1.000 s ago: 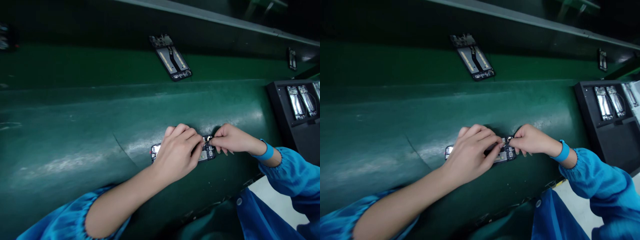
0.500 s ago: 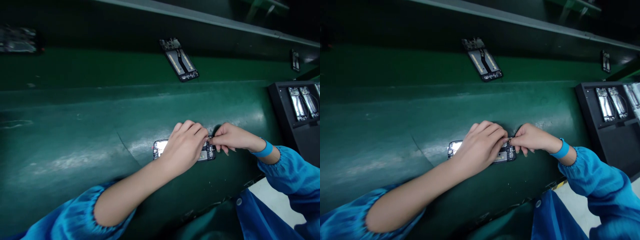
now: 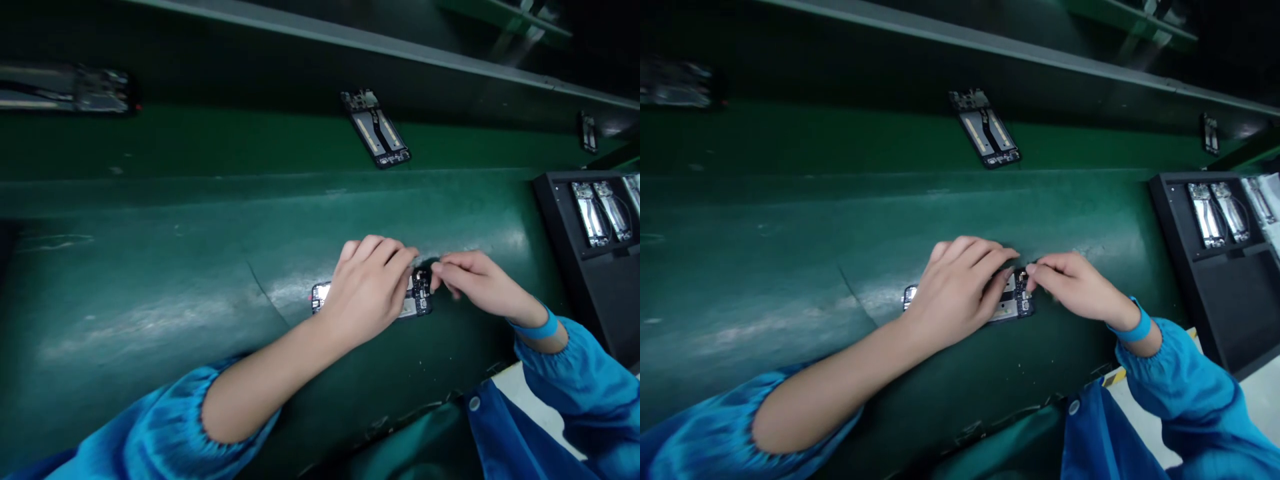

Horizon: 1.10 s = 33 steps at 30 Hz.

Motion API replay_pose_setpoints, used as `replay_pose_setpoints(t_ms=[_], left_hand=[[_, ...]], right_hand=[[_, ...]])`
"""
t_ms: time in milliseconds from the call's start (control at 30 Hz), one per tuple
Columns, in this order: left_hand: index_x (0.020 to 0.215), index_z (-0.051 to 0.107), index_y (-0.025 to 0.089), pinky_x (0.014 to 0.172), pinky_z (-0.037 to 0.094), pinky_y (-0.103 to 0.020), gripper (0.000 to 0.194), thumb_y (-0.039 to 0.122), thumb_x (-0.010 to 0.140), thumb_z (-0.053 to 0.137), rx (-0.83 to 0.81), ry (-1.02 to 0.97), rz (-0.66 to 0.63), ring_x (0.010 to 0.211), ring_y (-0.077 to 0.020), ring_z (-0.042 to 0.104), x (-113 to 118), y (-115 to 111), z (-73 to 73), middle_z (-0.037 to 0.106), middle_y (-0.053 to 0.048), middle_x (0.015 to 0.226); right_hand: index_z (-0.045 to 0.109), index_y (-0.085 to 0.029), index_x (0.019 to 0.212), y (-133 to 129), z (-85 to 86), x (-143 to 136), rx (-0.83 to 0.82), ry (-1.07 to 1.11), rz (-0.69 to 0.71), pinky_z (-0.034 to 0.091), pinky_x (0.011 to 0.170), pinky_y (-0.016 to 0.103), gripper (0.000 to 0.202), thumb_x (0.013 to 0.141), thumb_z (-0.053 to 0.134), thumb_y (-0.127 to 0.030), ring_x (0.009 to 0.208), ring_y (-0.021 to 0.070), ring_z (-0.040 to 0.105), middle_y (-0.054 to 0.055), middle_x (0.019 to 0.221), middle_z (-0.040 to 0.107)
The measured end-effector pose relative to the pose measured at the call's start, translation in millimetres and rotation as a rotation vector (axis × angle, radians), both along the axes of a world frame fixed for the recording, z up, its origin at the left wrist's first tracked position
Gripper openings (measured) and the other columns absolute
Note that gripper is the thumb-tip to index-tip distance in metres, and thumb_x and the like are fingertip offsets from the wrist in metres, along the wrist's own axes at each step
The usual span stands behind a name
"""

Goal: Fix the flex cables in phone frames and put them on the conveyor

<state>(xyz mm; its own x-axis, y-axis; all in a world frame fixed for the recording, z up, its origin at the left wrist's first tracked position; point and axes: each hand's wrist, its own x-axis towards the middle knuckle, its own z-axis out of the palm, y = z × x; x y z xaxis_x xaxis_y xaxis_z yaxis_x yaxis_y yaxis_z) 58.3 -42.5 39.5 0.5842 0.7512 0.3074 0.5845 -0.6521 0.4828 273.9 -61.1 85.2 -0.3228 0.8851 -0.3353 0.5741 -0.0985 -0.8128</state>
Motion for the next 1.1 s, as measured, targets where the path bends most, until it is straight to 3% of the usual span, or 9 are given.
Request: replay_pose_setpoints(t_ms=[67, 133, 267, 367, 467, 567, 733, 967, 1100], left_hand=[[0.116, 0.07, 0.02, 0.083, 0.04, -0.044, 0.025, 0.024, 0.101, 0.05, 0.076, 0.018, -0.056, 0.108, -0.0299, 0.058, -9.9, -5.9, 3.6, 0.07, -0.01, 0.115], [0.119, 0.072, 0.022, 0.092, 0.04, -0.05, 0.029, 0.032, 0.102, 0.051, 0.124, 0.058, -0.123, 0.119, -0.0344, 0.056, -18.8, -12.5, 4.5, 0.068, -0.011, 0.128], [0.132, 0.068, 0.023, 0.108, 0.035, -0.058, 0.042, 0.047, 0.102, 0.05, 0.129, 0.134, -0.181, 0.134, -0.0382, 0.049, -25.4, -19.9, -2.0, 0.058, -0.01, 0.147], [0.137, 0.065, 0.026, 0.112, 0.033, -0.059, 0.046, 0.051, 0.101, 0.05, 0.109, 0.149, -0.169, 0.138, -0.0386, 0.047, -23.5, -20.4, -7.3, 0.054, -0.009, 0.152], [0.139, 0.064, 0.027, 0.114, 0.032, -0.06, 0.048, 0.053, 0.1, 0.051, 0.084, 0.161, -0.149, 0.139, -0.0393, 0.047, -22.2, -20.3, -9.1, 0.052, -0.009, 0.154], [0.137, 0.065, 0.027, 0.114, 0.033, -0.06, 0.048, 0.053, 0.099, 0.054, 0.075, 0.156, -0.141, 0.139, -0.0397, 0.048, -22.5, -20.2, -8.6, 0.051, -0.009, 0.154], [0.132, 0.068, 0.024, 0.11, 0.036, -0.066, 0.046, 0.052, 0.098, 0.055, 0.085, 0.181, -0.173, 0.137, -0.0426, 0.048, -22.7, -18.5, -7.3, 0.051, -0.014, 0.154], [0.137, 0.064, 0.023, 0.109, 0.036, -0.065, 0.048, 0.049, 0.097, 0.057, 0.073, 0.163, -0.167, 0.136, -0.043, 0.048, -22.8, -17.3, -6.0, 0.052, -0.015, 0.152], [0.128, 0.07, 0.022, 0.107, 0.037, -0.066, 0.043, 0.048, 0.095, 0.058, 0.058, 0.138, -0.129, 0.135, -0.0438, 0.049, -21.7, -18.0, -4.1, 0.061, -0.018, 0.139]], right_hand=[[0.076, -0.019, 0.099, -9.7, 6.4, -0.1, 0.194, 0.073, -0.021, 0.046, 0.073, 0.03, 0.033, 0.107, 0.048, -0.033, 0.077, 0.016, 0.059, 0.003, 0.08, 0.062], [0.073, -0.018, 0.105, -21.1, 7.1, -4.0, 0.351, 0.071, 0.021, 0.048, 0.074, 0.031, 0.028, 0.108, 0.048, -0.029, 0.079, 0.0165, 0.06, 0.004, 0.085, 0.064], [0.068, -0.014, 0.102, -36.0, -5.5, -8.3, 0.546, -0.116, 0.229, 0.048, 0.071, 0.034, 0.025, 0.109, 0.048, -0.027, 0.076, 0.0191, 0.058, 0.008, 0.088, 0.067], [0.067, -0.014, 0.089, -31.6, -16.7, 0.8, 0.64, -0.285, 0.296, 0.045, 0.066, 0.036, 0.025, 0.106, 0.055, -0.029, 0.07, 0.0201, 0.055, 0.008, 0.08, 0.066], [0.062, -0.017, 0.078, -17.7, -26.2, 10.5, 0.656, -0.147, 0.171, 0.043, 0.061, 0.032, 0.028, 0.104, 0.057, -0.025, 0.062, 0.0168, 0.053, 0.003, 0.068, 0.06], [0.064, -0.018, 0.084, -6.0, -34.4, 10.5, 0.719, -0.016, 0.043, 0.047, 0.064, 0.031, 0.022, 0.104, 0.057, -0.023, 0.066, 0.0168, 0.059, 0.004, 0.072, 0.064], [0.068, -0.018, 0.087, -4.4, -40.5, 1.8, 0.688, -0.133, 0.143, 0.049, 0.07, 0.033, 0.025, 0.105, 0.055, -0.029, 0.073, 0.0194, 0.063, 0.007, 0.081, 0.07], [0.066, -0.02, 0.079, -9.2, -42.1, 1.2, 0.612, -0.204, 0.042, 0.048, 0.069, 0.033, 0.036, 0.106, 0.049, -0.036, 0.07, 0.0192, 0.06, 0.007, 0.075, 0.065], [0.064, -0.018, 0.074, 2.0, -34.5, -1.4, 0.427, -0.122, -0.069, 0.044, 0.065, 0.029, 0.038, 0.104, 0.051, -0.035, 0.066, 0.016, 0.058, 0.004, 0.07, 0.062]])
